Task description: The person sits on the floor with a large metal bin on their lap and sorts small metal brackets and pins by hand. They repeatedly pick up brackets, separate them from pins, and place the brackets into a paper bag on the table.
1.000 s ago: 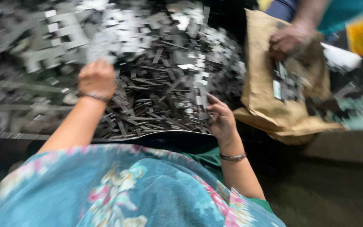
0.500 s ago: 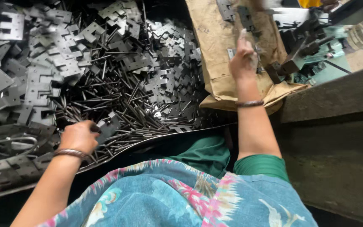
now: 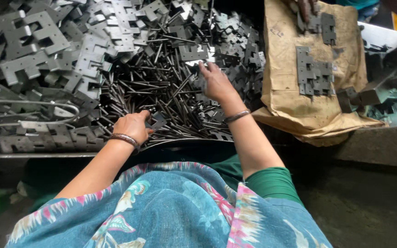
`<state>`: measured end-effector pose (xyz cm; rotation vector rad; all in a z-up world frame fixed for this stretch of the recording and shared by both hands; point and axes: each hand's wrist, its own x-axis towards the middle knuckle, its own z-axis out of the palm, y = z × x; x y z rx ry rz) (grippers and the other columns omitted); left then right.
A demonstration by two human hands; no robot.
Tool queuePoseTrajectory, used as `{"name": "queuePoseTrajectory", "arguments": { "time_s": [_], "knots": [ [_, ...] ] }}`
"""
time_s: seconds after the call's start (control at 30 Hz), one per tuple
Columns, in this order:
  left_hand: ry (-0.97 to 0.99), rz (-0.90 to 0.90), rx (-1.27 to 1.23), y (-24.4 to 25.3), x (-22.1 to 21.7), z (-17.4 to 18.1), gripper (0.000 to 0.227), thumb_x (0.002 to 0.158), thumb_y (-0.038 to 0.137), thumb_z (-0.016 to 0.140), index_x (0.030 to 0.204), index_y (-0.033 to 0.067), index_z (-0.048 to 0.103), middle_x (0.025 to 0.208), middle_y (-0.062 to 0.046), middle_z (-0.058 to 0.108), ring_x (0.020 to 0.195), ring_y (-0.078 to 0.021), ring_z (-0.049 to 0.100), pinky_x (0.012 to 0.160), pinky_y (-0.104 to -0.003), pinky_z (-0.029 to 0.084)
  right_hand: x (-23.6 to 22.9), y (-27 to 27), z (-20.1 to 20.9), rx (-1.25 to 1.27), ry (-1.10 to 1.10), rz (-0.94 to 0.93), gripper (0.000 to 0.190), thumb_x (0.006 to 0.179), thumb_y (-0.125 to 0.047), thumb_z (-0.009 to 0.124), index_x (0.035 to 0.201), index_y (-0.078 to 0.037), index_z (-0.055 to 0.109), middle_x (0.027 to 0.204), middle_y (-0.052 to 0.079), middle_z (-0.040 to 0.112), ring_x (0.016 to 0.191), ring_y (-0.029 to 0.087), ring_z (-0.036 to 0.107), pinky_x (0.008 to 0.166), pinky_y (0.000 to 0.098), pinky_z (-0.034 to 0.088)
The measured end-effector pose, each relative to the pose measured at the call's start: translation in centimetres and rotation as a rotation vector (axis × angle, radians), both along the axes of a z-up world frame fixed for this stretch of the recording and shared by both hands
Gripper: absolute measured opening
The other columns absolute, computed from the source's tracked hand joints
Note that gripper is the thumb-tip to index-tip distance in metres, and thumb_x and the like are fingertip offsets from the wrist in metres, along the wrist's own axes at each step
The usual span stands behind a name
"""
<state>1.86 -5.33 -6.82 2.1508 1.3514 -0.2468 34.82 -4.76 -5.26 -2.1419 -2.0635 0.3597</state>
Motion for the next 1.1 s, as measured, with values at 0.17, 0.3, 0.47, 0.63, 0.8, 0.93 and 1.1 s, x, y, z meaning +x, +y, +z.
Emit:
{"name": "queuePoseTrajectory", "arguments": {
  "time_s": [0.17,0.3,0.47,0.63,0.8,0.93,1.1],
  "knots": [
    [-0.761,0.288,-0.157,1.0,-3.3,-3.8,0.044,0.079,0.026,0.082,0.117,0.0135,0.063,0.107,-0.008,0.073,0.101,-0.0257,0.071,0.082,-0.042,0.058,-1.0,0.4,-1.1,-0.168,0.043,-0.009,0.085,0.069,0.010,0.070,0.149,-0.014,0.053,0.143,0.022,0.052,0.129,0.042,0.055,0.105,0.0431,0.050],
    [-1.543,0.591,-0.660,3.9,-4.5,-4.2,0.047,0.085,0.025,0.088,0.121,0.0116,0.060,0.104,0.001,0.063,0.095,-0.0132,0.059,0.083,-0.031,0.050,-0.1,-2.1,0.1,0.086,0.051,0.117,0.056,0.066,0.007,0.079,0.120,-0.006,0.071,0.128,0.025,0.060,0.113,0.042,0.063,0.097,0.0425,0.053],
    [-0.977,0.649,-0.152,7.6,2.2,-1.8,0.049,0.080,0.035,0.083,0.114,0.0077,0.060,0.103,-0.001,0.067,0.093,-0.0165,0.064,0.086,-0.033,0.054,-1.5,-6.4,4.1,0.131,0.189,0.109,0.031,0.080,0.001,0.082,0.109,-0.001,0.073,0.104,0.016,0.070,0.096,0.035,0.070,0.083,0.0409,0.057],
    [-0.226,0.003,0.661,5.7,6.9,-2.3,0.069,0.074,0.037,0.069,0.128,-0.0045,0.055,0.122,-0.020,0.056,0.107,-0.0368,0.057,0.092,-0.060,0.044,-1.9,-9.7,7.9,0.276,0.330,-0.001,0.031,0.082,0.006,0.078,0.111,0.000,0.071,0.104,0.012,0.071,0.092,0.024,0.072,0.079,0.0326,0.057],
    [-0.240,-0.102,0.821,6.5,6.1,-5.1,0.018,0.090,0.019,0.062,0.103,0.0071,0.065,0.103,-0.009,0.064,0.101,-0.0276,0.064,0.088,-0.045,0.047,0.4,-11.9,7.6,0.245,0.487,-0.113,0.030,0.080,0.006,0.080,0.108,-0.001,0.072,0.098,0.007,0.073,0.090,0.013,0.070,0.080,0.0257,0.056],
    [-0.246,-0.169,0.965,6.6,5.7,-6.8,0.008,0.089,0.015,0.060,0.086,0.0120,0.066,0.088,-0.006,0.066,0.088,-0.0248,0.066,0.082,-0.042,0.048,1.0,-12.8,4.9,0.193,0.677,-0.258,0.031,0.082,0.007,0.078,0.112,0.001,0.073,0.100,0.006,0.076,0.090,0.009,0.070,0.081,0.0222,0.058],
    [-0.350,-0.212,1.014,6.3,5.4,-6.6,0.007,0.088,0.017,0.061,0.090,0.0131,0.067,0.093,-0.005,0.066,0.090,-0.0238,0.066,0.084,-0.040,0.048,-0.6,-12.7,3.1,0.257,1.095,-0.259,0.041,0.082,0.010,0.076,0.121,0.002,0.069,0.102,0.006,0.073,0.093,0.013,0.070,0.081,0.0266,0.058]
  ]
}}
